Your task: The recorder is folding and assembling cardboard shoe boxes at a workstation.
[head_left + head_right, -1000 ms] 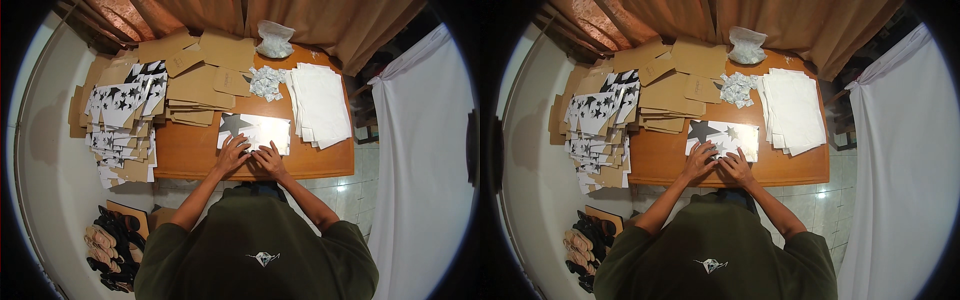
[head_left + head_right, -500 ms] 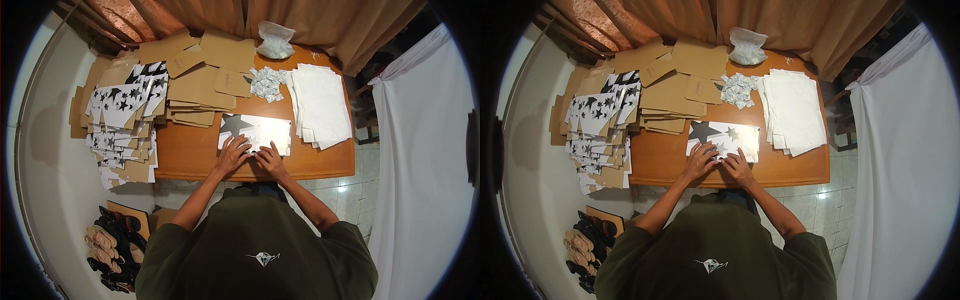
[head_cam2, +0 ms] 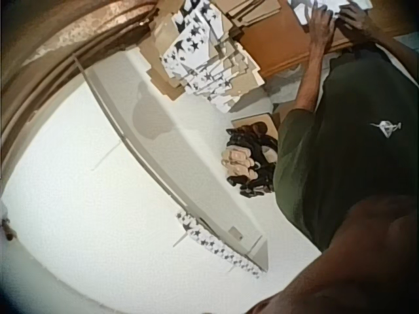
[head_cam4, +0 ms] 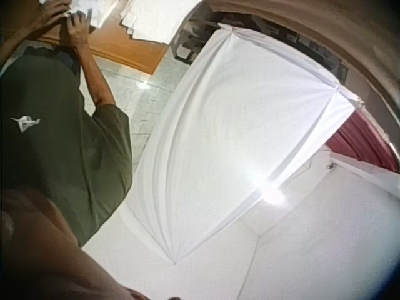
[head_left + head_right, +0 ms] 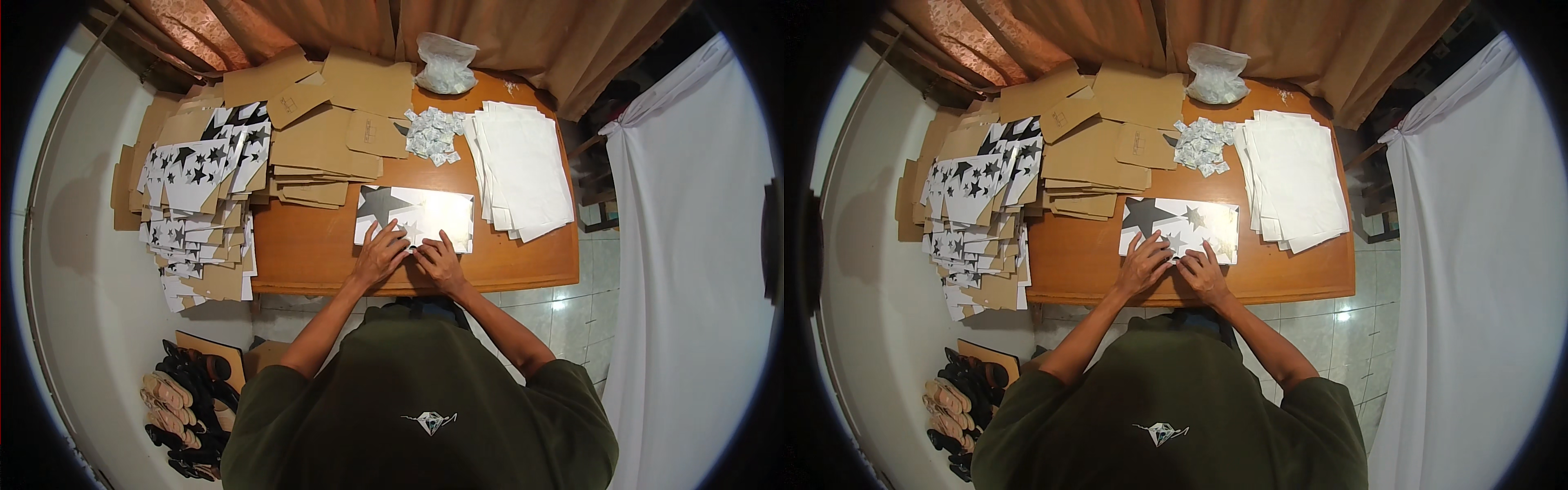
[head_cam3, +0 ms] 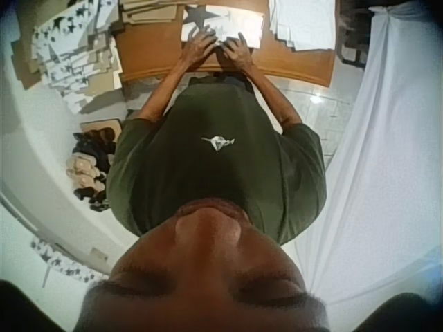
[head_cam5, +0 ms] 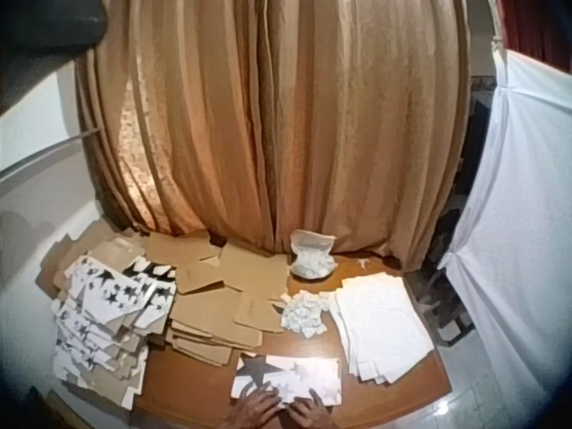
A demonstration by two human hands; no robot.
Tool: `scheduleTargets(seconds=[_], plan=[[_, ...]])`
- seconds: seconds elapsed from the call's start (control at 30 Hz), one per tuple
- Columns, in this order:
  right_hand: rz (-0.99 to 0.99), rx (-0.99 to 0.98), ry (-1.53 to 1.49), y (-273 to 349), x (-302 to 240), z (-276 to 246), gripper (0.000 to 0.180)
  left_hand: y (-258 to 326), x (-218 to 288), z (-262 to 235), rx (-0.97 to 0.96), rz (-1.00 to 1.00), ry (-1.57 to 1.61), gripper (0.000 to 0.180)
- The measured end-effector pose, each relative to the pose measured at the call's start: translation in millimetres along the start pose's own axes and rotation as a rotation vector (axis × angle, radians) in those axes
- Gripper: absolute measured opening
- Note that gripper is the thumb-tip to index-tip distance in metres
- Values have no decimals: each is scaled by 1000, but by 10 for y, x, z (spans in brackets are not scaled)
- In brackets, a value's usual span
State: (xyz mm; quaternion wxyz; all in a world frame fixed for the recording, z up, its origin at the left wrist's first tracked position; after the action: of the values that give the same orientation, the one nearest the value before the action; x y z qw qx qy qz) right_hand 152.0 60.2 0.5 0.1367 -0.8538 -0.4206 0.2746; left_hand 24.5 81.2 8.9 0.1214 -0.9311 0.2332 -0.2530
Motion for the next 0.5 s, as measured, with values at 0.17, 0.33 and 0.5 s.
scheduleTargets(seconds=[0.17,0.33,0.5], plan=[[-9,1,0,-12,0,-24,33,13,42,0,-20,41,-18,13],[-28,34,-79,13,49,-67,33,12,151,-93,39,109,-55,13],[-52,46,-126,14,88,-106,35,55,191,-84,28,213,-89,20]])
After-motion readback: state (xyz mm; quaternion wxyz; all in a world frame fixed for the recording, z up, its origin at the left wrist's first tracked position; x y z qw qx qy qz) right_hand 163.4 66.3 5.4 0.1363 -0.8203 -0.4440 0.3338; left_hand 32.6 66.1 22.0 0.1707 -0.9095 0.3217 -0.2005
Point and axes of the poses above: each hand's wrist, its own y-axis away from the middle knuckle, its own z-axis out of the palm, x = y × z, the point moved 10 cm from there along -y, towards the middle knuckle, and after that the axes turned 7 degrees about -y, right-handed, at the moved point
